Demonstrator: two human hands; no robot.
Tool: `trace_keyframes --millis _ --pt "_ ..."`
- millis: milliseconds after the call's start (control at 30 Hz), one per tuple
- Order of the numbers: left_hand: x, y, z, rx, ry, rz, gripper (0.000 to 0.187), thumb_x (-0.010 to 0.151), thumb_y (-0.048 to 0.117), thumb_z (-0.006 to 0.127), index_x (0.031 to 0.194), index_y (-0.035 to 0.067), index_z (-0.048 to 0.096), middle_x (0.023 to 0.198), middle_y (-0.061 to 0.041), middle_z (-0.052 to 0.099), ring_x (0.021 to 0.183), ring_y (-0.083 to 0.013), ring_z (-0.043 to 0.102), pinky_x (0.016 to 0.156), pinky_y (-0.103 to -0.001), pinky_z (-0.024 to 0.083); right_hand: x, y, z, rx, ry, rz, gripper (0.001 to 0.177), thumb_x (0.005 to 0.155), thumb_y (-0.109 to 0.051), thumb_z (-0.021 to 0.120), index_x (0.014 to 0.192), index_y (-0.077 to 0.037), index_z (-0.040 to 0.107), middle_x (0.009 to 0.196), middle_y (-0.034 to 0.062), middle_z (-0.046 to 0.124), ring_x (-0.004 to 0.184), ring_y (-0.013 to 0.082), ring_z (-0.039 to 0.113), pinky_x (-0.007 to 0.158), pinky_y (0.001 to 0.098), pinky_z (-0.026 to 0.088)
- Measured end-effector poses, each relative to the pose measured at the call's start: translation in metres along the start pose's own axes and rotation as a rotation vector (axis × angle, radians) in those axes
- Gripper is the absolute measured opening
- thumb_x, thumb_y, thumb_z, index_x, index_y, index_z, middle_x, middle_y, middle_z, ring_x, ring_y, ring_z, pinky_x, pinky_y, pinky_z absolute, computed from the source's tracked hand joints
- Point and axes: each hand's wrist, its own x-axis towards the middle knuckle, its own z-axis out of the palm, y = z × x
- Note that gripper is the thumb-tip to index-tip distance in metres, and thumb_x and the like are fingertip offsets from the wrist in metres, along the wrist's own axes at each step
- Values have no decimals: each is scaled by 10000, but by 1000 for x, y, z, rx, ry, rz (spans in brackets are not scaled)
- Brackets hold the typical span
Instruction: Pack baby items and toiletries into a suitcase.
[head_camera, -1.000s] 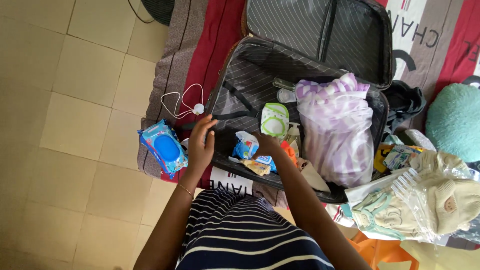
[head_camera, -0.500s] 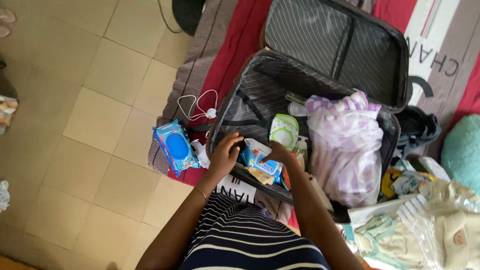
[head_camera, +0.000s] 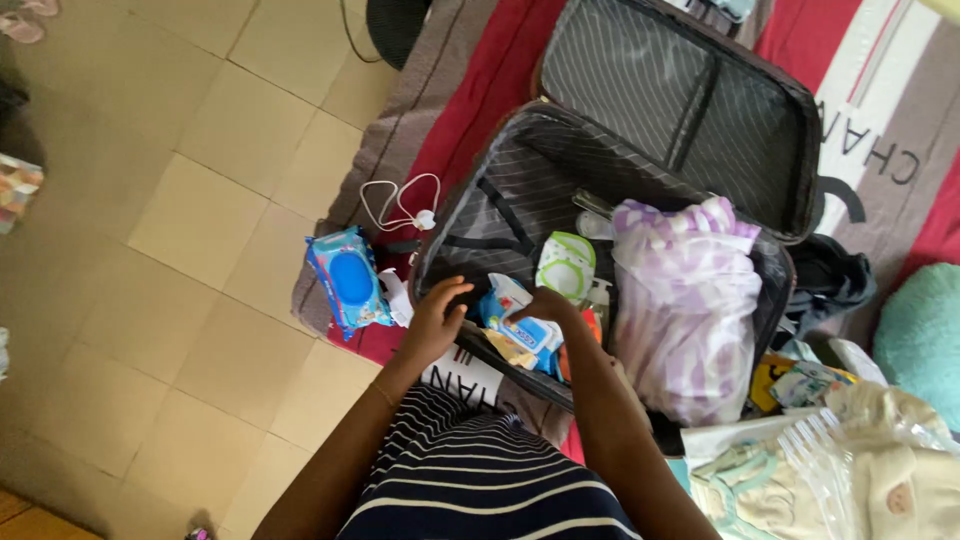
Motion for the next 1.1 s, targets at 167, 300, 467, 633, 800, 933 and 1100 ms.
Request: trace_keyframes --millis 167,300,467,633,800,933,1100 --pt "-11 10 1 -38 6 -70 344 944 73 627 1288 82 647 1458 -151 572 1342 -342 557 1089 -413 460 2 8 8 24 87 -65 1166 440 -626 932 1380 -30 587 1322 240 666 1227 364 634 1055 440 488" --pt "-15 21 7 -62 -10 -102 345 949 73 629 1294 81 644 1463 -151 564 1342 -329 558 1043 -399 492 -18 -4 4 168 148 -164 1351 421 -542 964 1513 -3 380 1438 242 561 1320 364 559 1090 429 450" --pt "-13 23 14 -49 -4 -88 345 962 115 626 1306 90 645 1474 -138 562 1353 -323 555 1039 -395 489 -11 18 -2 163 290 -165 1339 474 -577 968 1509 31 375 1459 260 537 1337 372 544 1114 434 440" --pt "-28 25 13 -131 -1 -182 354 980 194 628 1319 94 634 1489 -114 544 1364 -300 545 1061 -403 473 -65 6 -21 470 537 -337 1177 541 -506 973 1418 79 449 1357 255 606 1247 353 604 1067 442 485" --pt "-24 27 21 -547 -43 -225 580 1001 363 644 1469 45 517 1569 -161 501 1494 -273 425 1204 -419 356 -106 -2 -52 1462 308 -747 764 823 -311 778 1429 6 440 1266 177 623 1130 279 656 967 432 548" --pt "-23 64 30 -666 -92 -321 798 968 533 582 1574 33 444 1606 -157 489 1517 -265 420 1205 -407 350 -101 13 -39 1727 75 -809 608 952 -352 650 1411 21 509 1272 172 663 1121 278 679 967 419 559" --pt "-34 130 34 -556 61 34 1273 807 351 858 1640 63 -61 1642 -195 240 1486 -300 328 1181 -437 361 -122 -32 0 1634 -28 -633 569 970 -372 654 1376 10 540 1222 160 682 1075 280 682 931 420 568"
